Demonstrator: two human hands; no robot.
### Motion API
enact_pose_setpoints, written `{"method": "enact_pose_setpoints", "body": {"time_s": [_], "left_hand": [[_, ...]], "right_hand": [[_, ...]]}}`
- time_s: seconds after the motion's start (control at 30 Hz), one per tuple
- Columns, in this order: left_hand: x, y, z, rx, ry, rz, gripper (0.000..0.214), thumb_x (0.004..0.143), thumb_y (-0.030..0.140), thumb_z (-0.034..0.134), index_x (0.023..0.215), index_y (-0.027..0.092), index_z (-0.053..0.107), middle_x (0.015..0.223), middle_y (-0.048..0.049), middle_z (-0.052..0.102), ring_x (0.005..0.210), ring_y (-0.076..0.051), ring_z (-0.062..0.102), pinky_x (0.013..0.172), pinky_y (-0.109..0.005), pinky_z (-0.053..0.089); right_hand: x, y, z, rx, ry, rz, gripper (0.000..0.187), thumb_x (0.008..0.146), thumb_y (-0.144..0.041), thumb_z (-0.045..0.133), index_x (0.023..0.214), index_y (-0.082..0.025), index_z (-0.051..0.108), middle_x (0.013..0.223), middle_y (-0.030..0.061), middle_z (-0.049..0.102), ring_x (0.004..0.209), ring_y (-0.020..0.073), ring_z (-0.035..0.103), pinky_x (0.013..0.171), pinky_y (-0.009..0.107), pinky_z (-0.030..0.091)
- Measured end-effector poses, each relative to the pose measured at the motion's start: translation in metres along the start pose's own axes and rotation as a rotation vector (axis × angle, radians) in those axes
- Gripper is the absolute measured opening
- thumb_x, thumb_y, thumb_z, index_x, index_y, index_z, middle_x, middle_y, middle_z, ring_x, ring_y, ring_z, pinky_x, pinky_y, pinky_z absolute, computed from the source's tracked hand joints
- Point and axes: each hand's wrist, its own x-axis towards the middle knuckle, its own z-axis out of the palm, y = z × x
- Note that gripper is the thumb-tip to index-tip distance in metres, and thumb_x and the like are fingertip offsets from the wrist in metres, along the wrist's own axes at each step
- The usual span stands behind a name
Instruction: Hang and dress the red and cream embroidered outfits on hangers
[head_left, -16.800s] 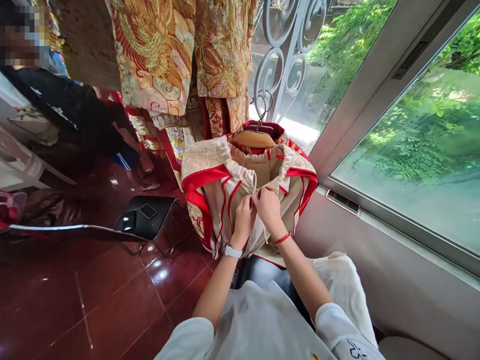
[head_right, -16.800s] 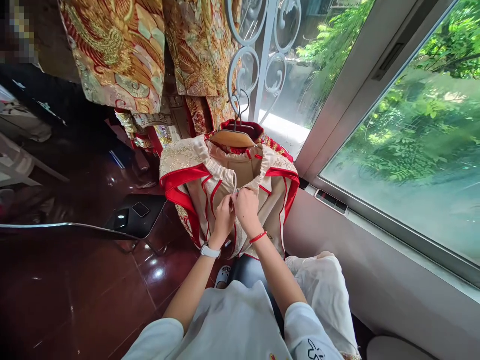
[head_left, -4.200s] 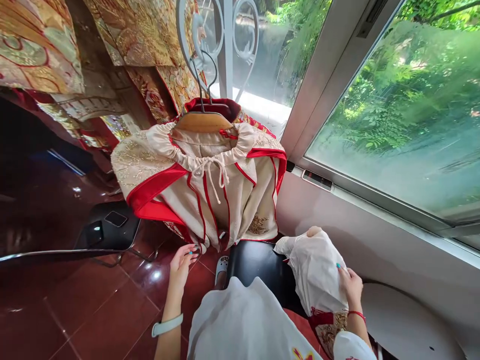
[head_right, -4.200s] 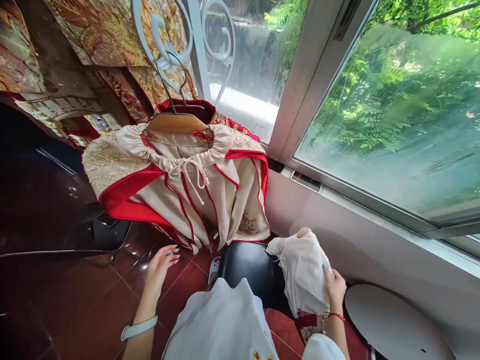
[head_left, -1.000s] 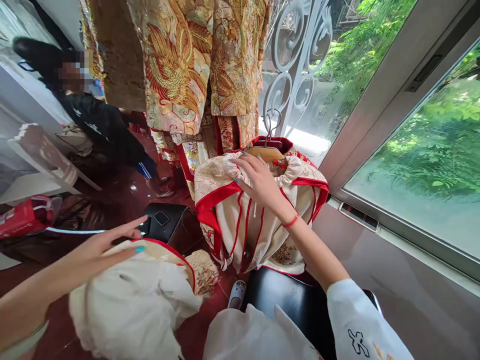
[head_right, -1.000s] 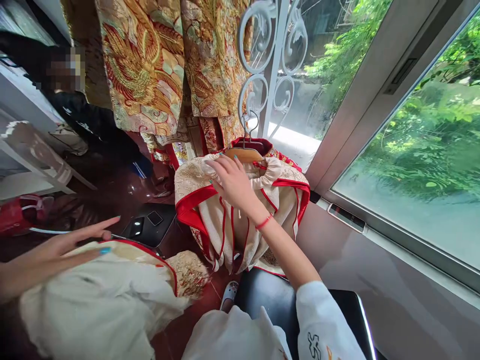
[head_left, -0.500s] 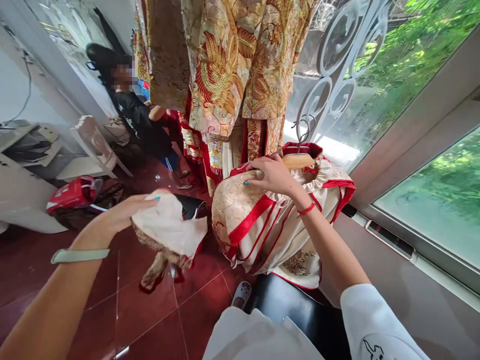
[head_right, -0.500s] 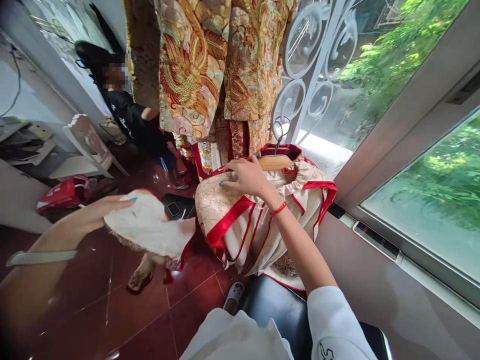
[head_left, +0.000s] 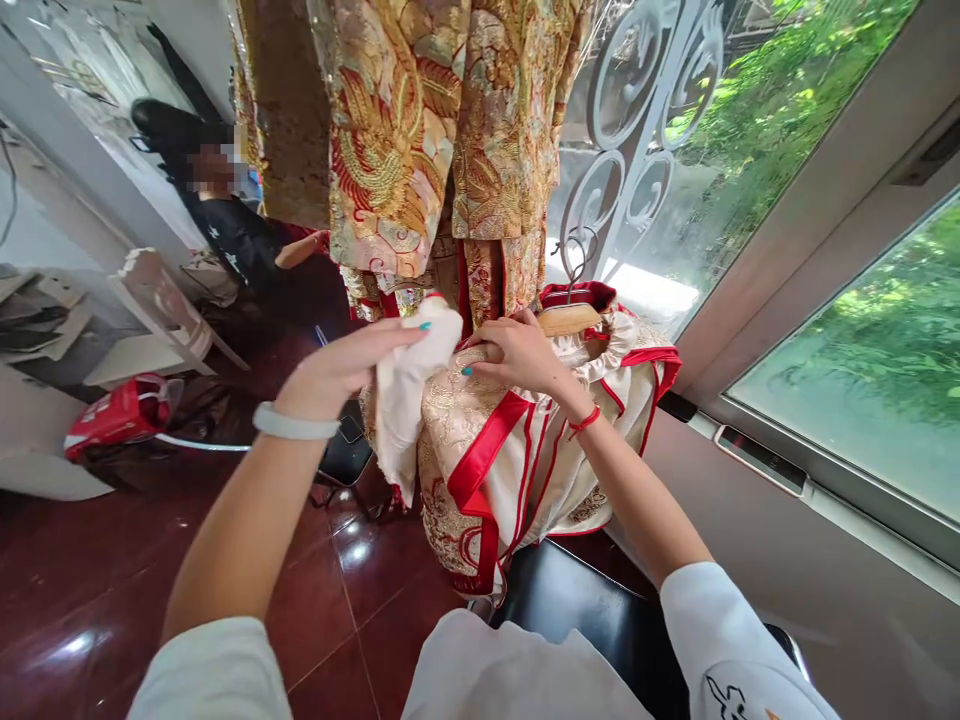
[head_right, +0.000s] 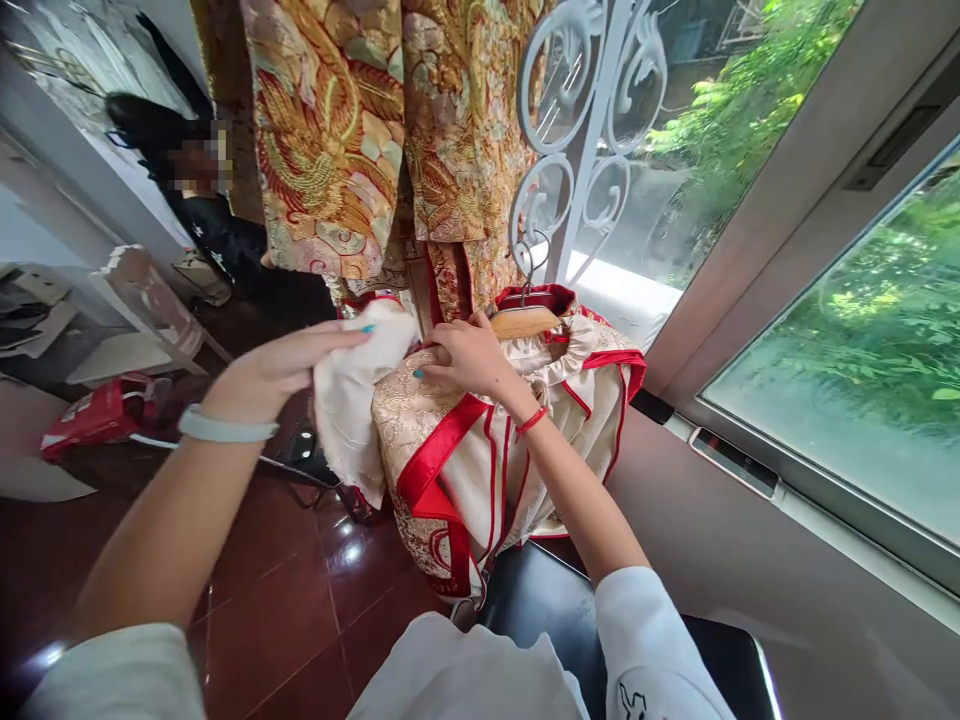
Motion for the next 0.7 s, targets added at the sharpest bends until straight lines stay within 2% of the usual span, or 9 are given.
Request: {"method": "enact_pose_setpoints", "body": {"time_s": [0.07,0.1,0.2,0.27,0.33,0.4,0.47,0.57,0.7], "left_hand": [[-0.003,0.005,0.034,0.112,-0.102,-0.011,0.029,0.087,0.025,0.056,0.108,0.010,0.067,0.102,-0.0123,0.074,0.098,-0.027,0.070,0.095,-0.048,0.054],[-0.007,0.004,0.048,0.205,-0.100,0.038,0.031,0.087,0.024,0.054,0.112,0.011,0.066,0.114,-0.0126,0.072,0.108,-0.028,0.068,0.102,-0.048,0.051],[-0.022,-0.006,0.074,0.499,0.054,0.246,0.041,0.084,0.023,0.055,0.123,0.014,0.063,0.148,-0.0145,0.052,0.139,-0.032,0.048,0.118,-0.049,0.036],[-0.027,-0.018,0.078,0.594,0.134,0.271,0.049,0.082,0.027,0.061,0.131,0.016,0.060,0.160,-0.0158,0.036,0.150,-0.037,0.031,0.120,-0.052,0.033],[-0.025,-0.032,0.077,0.532,0.130,0.246,0.058,0.083,0.032,0.064,0.140,0.022,0.056,0.164,-0.0143,0.029,0.151,-0.039,0.028,0.114,-0.054,0.042],[-0.020,-0.049,0.075,0.324,0.067,0.214,0.058,0.089,0.032,0.055,0.147,0.030,0.049,0.166,-0.0110,0.028,0.144,-0.035,0.042,0.100,-0.051,0.054],[-0.017,-0.067,0.080,0.116,0.065,0.203,0.059,0.092,0.026,0.045,0.150,0.034,0.045,0.167,-0.0099,0.024,0.125,-0.027,0.060,0.089,-0.045,0.060],[-0.021,-0.089,0.106,0.103,0.296,0.289,0.059,0.090,0.019,0.046,0.149,0.026,0.048,0.163,-0.0146,0.028,0.105,-0.019,0.066,0.096,-0.041,0.056],[-0.030,-0.102,0.150,0.330,0.599,0.372,0.053,0.094,0.017,0.042,0.147,0.018,0.051,0.134,-0.0178,0.053,0.115,-0.025,0.061,0.102,-0.042,0.050]], "right_hand": [[0.001,0.000,0.008,-0.049,0.024,0.044,0.017,0.092,-0.032,0.062,0.099,-0.017,0.066,0.105,0.0081,0.072,0.104,0.0277,0.060,0.093,0.040,0.029],[0.003,0.000,0.012,-0.078,0.043,0.068,0.015,0.093,-0.030,0.061,0.097,-0.017,0.066,0.103,0.0090,0.071,0.103,0.0283,0.060,0.091,0.040,0.029],[0.008,0.001,0.028,-0.145,0.121,0.117,0.012,0.094,-0.022,0.055,0.098,-0.017,0.064,0.103,0.0117,0.070,0.102,0.0291,0.057,0.090,0.039,0.031],[0.012,0.002,0.037,-0.169,0.154,0.136,0.014,0.095,-0.017,0.050,0.098,-0.016,0.063,0.103,0.0126,0.068,0.101,0.0288,0.056,0.090,0.039,0.031],[0.015,0.004,0.043,-0.173,0.172,0.150,0.018,0.097,-0.014,0.045,0.097,-0.016,0.063,0.102,0.0129,0.067,0.100,0.0284,0.055,0.091,0.039,0.032],[0.016,0.006,0.046,-0.154,0.198,0.151,0.022,0.098,-0.013,0.041,0.100,-0.016,0.063,0.104,0.0125,0.067,0.099,0.0277,0.054,0.092,0.039,0.032],[0.015,0.007,0.047,-0.124,0.227,0.148,0.026,0.099,-0.011,0.037,0.107,-0.016,0.062,0.107,0.0119,0.066,0.099,0.0272,0.054,0.093,0.039,0.032],[0.015,0.008,0.049,-0.088,0.248,0.154,0.031,0.099,-0.009,0.036,0.113,-0.015,0.062,0.110,0.0122,0.066,0.103,0.0272,0.052,0.096,0.039,0.031],[0.015,0.010,0.051,-0.043,0.274,0.138,0.042,0.101,-0.011,0.034,0.133,-0.020,0.058,0.108,0.0092,0.065,0.102,0.0257,0.051,0.097,0.039,0.031]]}}
